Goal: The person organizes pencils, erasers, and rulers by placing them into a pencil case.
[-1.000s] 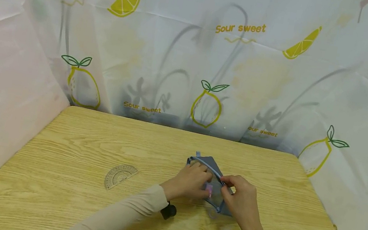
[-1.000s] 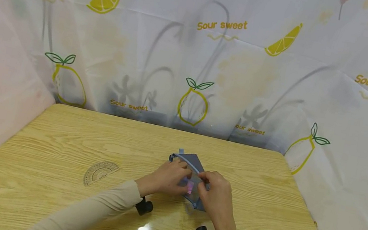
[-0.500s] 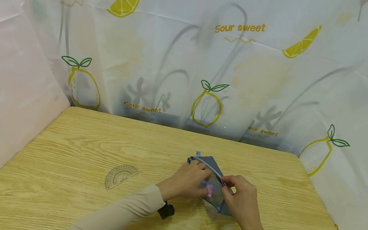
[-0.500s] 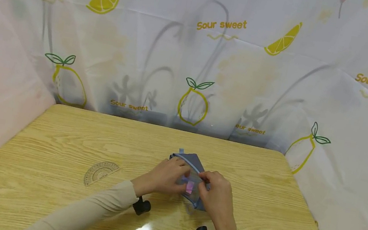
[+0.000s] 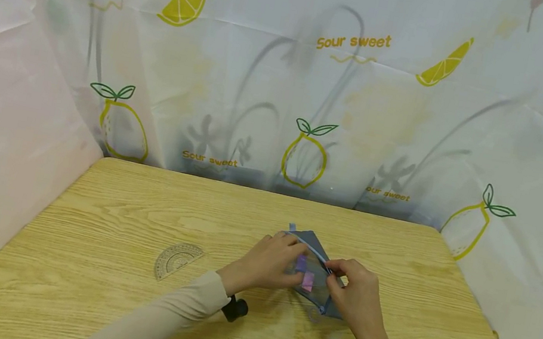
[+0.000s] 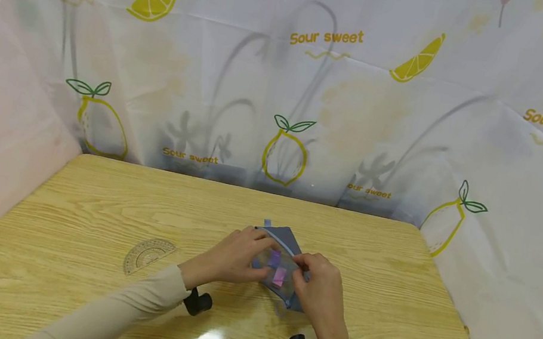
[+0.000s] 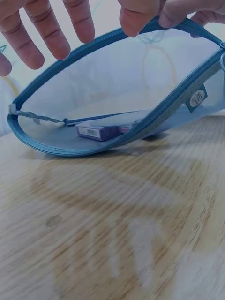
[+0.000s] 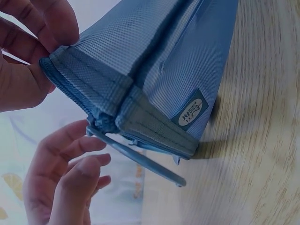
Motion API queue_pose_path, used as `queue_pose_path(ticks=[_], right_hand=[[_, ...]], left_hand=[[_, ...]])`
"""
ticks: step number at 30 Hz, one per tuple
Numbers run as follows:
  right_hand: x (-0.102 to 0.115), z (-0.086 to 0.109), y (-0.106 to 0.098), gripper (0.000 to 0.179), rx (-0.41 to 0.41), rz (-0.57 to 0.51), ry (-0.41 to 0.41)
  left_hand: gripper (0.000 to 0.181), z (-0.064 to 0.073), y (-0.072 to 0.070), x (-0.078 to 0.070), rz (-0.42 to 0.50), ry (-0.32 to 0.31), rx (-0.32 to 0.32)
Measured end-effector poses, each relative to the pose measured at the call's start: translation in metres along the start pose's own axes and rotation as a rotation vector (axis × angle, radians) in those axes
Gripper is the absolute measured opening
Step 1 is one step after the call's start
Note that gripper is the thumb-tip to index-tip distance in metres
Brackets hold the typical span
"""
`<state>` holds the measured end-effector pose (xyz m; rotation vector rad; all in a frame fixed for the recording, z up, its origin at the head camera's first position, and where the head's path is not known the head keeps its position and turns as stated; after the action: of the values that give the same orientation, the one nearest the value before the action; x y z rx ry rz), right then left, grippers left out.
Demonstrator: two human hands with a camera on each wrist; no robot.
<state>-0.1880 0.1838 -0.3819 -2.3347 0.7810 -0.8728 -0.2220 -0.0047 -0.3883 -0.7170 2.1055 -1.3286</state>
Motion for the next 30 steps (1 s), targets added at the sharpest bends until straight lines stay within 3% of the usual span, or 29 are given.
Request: queue_pose_path(ticks=[5, 15, 30], right_hand=[[0.0, 0.0, 0.001, 0.025, -0.008, 0.009, -0.012], [0.0, 0.001, 0.002, 0.025, -0.014, 0.006, -0.01], [-0.002, 0.0, 0.004, 0.024, -0.026, 0.014, -0.032]], left_hand=[[0.034, 0.004, -0.005, 0.002, 0.019, 0.018, -0.03], [0.04, 0.014, -0.014, 0.003, 0.038, -0.018, -0.013], [0.045, 0.027, -0.028, 0.003, 0.013, -0.008, -0.027]])
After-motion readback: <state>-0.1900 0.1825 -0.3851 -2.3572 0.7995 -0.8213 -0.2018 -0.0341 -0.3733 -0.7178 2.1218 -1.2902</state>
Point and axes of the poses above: each hand's wrist, its own z-axis away from the middle knuckle, its own y-axis out of the palm, x = y × z, the point moved 2 cm from there along -z, towards the middle knuckle, and after that the axes turned 1 degree about -z, right-handed, at the moved point
